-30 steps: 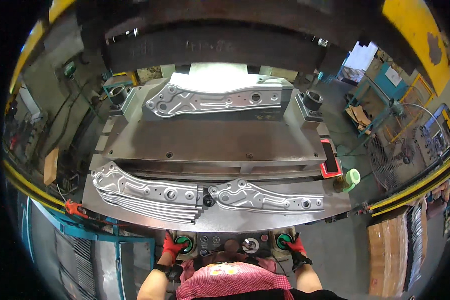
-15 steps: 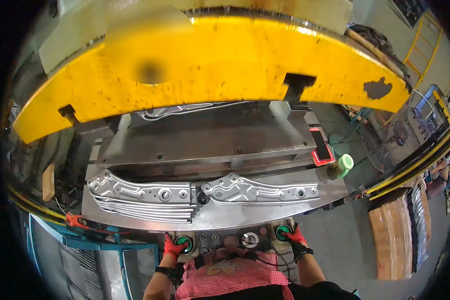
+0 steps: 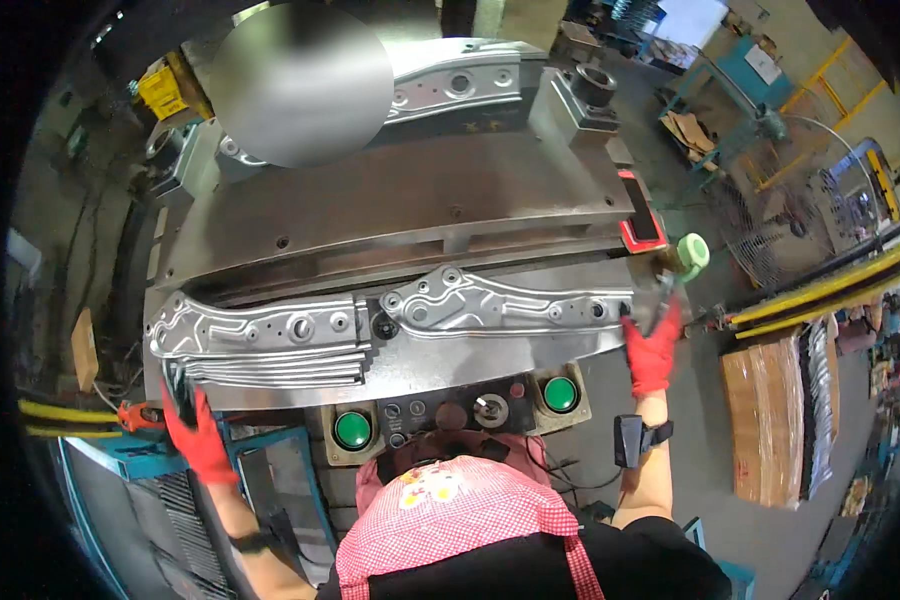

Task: Manually loading and unloading metal parts into a large industrial hydraulic press and activating the press cycle.

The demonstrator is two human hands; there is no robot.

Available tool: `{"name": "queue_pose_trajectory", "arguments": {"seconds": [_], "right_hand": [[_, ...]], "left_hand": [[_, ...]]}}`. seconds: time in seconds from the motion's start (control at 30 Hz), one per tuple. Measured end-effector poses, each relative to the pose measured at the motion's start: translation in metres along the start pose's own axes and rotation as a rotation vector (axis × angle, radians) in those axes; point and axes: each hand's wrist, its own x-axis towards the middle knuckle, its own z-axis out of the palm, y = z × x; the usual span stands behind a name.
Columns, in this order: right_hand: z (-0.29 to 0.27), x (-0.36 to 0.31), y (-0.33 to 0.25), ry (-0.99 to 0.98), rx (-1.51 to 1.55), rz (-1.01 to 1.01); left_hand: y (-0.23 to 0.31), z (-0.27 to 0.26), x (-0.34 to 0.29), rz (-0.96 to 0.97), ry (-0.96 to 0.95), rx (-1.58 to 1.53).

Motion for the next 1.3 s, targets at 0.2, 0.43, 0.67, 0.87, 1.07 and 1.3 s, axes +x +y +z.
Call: {"name": "queue_pose_trajectory", "arguments": {"seconds": [0.2, 0.43, 0.67, 0.87, 1.07, 1.3], "right_hand": [[0.082, 0.021, -0.040, -0.755, -0.391, -0.618], [0.105, 0.035, -0.052, -0.872, -0.457, -0.618], [0.109, 0.032, -0.038, -0.821, -0.361, -0.614], [0.107, 0.033, -0.041, -0.835, -0.290, -0.572], [0.116, 0.037, -0.034, -0.840, -0.364, -0.582], [0.120, 0.036, -0.030, -0.812, -0.411, -0.560]], "left_hand": [[0.186, 0.105, 0.103, 0.906, -0.304, 0.078], [0.276, 0.249, 0.190, 1.147, -0.278, 0.391], [0.279, 0.219, 0.194, 1.232, -0.311, 0.557], [0.193, 0.081, 0.175, 1.293, -0.427, 0.423], [0.091, 0.041, 0.161, 1.031, -0.670, 0.534], [0.018, 0.072, 0.094, 0.624, -0.571, 0.552]]}}
